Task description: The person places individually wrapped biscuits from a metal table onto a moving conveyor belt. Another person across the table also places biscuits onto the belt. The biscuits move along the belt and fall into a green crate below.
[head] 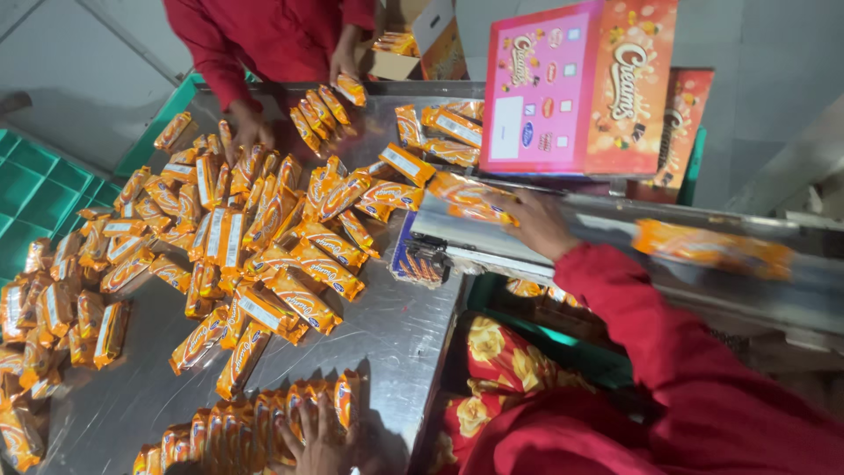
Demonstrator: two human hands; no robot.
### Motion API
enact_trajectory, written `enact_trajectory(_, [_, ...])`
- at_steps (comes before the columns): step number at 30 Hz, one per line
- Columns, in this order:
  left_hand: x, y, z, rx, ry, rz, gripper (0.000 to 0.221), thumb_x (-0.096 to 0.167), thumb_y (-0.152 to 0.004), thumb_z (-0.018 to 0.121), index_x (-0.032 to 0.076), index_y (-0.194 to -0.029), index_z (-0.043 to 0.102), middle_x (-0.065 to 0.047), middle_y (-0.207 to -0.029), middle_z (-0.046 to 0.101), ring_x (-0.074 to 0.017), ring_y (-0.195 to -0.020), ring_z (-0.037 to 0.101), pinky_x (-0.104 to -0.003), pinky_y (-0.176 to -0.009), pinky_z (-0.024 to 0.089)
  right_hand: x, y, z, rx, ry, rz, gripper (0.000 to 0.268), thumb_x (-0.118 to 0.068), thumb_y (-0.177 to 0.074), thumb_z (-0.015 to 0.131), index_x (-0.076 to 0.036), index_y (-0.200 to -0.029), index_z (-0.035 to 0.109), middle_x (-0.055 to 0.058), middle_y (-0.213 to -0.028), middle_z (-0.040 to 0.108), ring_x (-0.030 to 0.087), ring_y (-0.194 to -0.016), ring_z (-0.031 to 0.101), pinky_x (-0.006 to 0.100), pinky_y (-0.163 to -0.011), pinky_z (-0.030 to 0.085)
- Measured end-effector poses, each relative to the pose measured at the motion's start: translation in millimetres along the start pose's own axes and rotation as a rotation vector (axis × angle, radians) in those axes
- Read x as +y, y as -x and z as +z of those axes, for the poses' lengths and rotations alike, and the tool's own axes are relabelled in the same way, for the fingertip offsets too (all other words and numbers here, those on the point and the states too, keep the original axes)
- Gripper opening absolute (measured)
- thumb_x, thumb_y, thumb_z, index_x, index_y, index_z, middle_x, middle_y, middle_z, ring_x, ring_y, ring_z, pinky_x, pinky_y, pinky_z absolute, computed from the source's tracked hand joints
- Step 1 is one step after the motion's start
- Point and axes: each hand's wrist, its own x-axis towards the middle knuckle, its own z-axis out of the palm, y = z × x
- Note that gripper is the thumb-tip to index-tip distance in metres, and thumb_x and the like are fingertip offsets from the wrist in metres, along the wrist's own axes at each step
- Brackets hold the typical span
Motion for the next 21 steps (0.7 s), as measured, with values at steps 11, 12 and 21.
enact_trajectory(11, [65, 48, -44, 0.771, 0.552, 0.423, 0.085, 0.056, -0.080, 0.073, 0.013, -0.149, 0.050, -0.024, -0.142, 0.052, -0.0443, -0.128, 0.050, -0.053, -0.106, 0.040, 9, 38, -59, 0.023, -0.258, 0.138, 0.095, -0.013, -0.071, 0.087, -0.020, -0.155, 0.042, 0.020, -0.137, 0.057, 0.039, -0.122, 0.058, 0.046, -0.101, 0.048])
enact_trajectory(12, [81, 56, -51, 0.669, 0.721, 0.460, 0.080, 0.054, -0.083, 0.072, 0.013, -0.148, 0.049, -0.023, -0.142, 0.054, -0.0432, -0.128, 0.053, -0.050, -0.105, 0.044, 0, 26, -45, 0.072, -0.330, 0.099, 0.100, -0.010, -0.068, 0.088, -0.019, -0.155, 0.040, 0.018, -0.144, 0.054, 0.037, -0.129, 0.055, 0.045, -0.106, 0.046])
enact_trajectory(21, [163, 54, -96, 0.123, 0.693, 0.113, 0.095, 0.073, -0.087, 0.056, 0.028, -0.163, 0.020, -0.016, -0.161, 0.027, -0.0429, -0.140, 0.040, -0.054, -0.107, 0.040, -234, 147, 84, -0.260, -0.937, 0.277, 0.071, -0.016, -0.078, 0.080, -0.011, -0.137, 0.040, 0.015, -0.111, 0.067, 0.029, -0.098, 0.067, 0.039, -0.086, 0.053])
